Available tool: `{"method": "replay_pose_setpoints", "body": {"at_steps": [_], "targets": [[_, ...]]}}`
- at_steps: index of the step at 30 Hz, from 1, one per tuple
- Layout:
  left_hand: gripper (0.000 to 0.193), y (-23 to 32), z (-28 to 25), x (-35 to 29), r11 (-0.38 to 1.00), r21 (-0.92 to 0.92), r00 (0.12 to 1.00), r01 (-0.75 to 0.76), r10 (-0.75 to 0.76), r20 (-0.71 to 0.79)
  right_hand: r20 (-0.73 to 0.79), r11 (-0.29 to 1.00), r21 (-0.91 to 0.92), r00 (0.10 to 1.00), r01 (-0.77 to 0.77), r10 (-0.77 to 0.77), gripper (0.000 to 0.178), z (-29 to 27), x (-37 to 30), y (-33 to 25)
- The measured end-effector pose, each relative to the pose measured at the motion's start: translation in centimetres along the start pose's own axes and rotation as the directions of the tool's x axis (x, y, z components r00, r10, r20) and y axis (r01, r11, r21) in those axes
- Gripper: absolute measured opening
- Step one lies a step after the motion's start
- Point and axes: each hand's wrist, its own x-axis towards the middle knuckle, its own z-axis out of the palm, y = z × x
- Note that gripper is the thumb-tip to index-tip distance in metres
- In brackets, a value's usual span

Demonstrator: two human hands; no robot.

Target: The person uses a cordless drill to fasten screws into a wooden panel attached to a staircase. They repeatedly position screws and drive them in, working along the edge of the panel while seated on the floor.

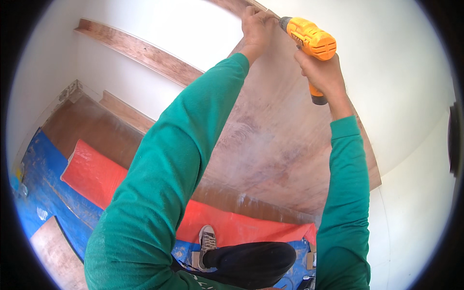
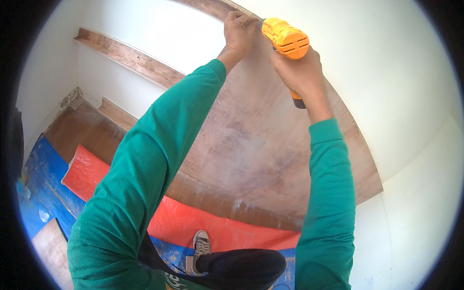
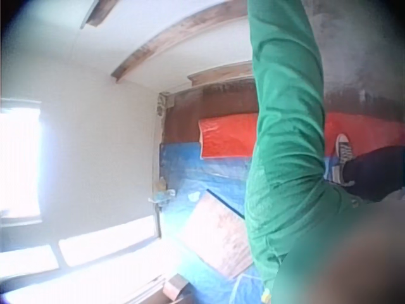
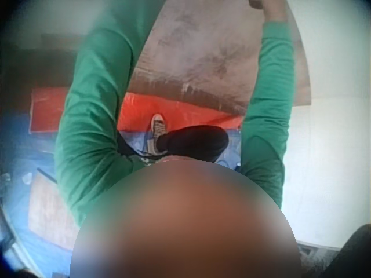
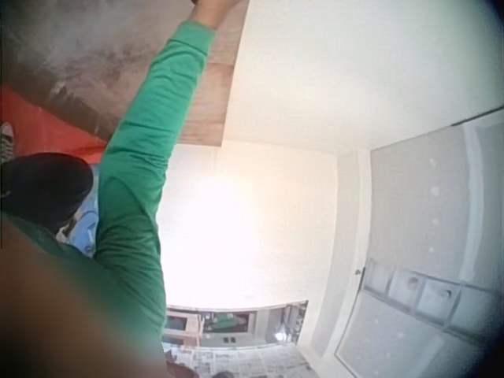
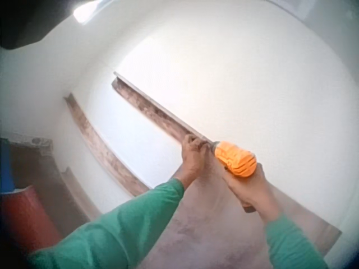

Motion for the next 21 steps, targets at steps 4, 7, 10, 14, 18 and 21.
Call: {"method": "replay_pose_setpoints", "body": {"at_steps": [4,7,10,14,18,21], "targets": [[0.012,-0.5,0.2,0.4,1.000,0.000,1.000,-0.012,0.012,-0.007,-0.013,0.998,0.017,0.999,0.053,-0.053,0.033,-0.1,-0.1,-0.1],[0.013,-0.6,0.3,0.8,0.999,-0.019,0.999,0.032,-0.032,-0.009,0.021,1.000,0.020,1.000,-0.011,0.011,0.033,-0.3,-0.1,-0.7],[0.015,-0.6,0.3,1.1,0.998,-0.032,0.999,0.045,-0.046,-0.006,0.011,1.000,-0.016,1.000,-0.007,0.007,0.032,-0.2,-0.2,-1.2],[0.014,-0.9,0.2,1.1,0.999,0.005,0.999,0.032,-0.033,0.022,-0.002,1.000,-0.009,1.000,0.000,0.000,0.033,0.0,0.0,-1.1],[0.014,-1.4,0.4,1.1,0.997,0.069,1.000,-0.018,0.017,0.017,0.023,1.000,-0.015,1.000,-0.001,0.001,0.034,0.0,0.4,-0.5],[0.015,-1.3,0.3,1.1,0.994,0.107,0.999,0.000,-0.005,0.040,0.017,0.999,-0.025,1.000,0.022,-0.022,0.033,-0.1,0.6,-0.5]]}}
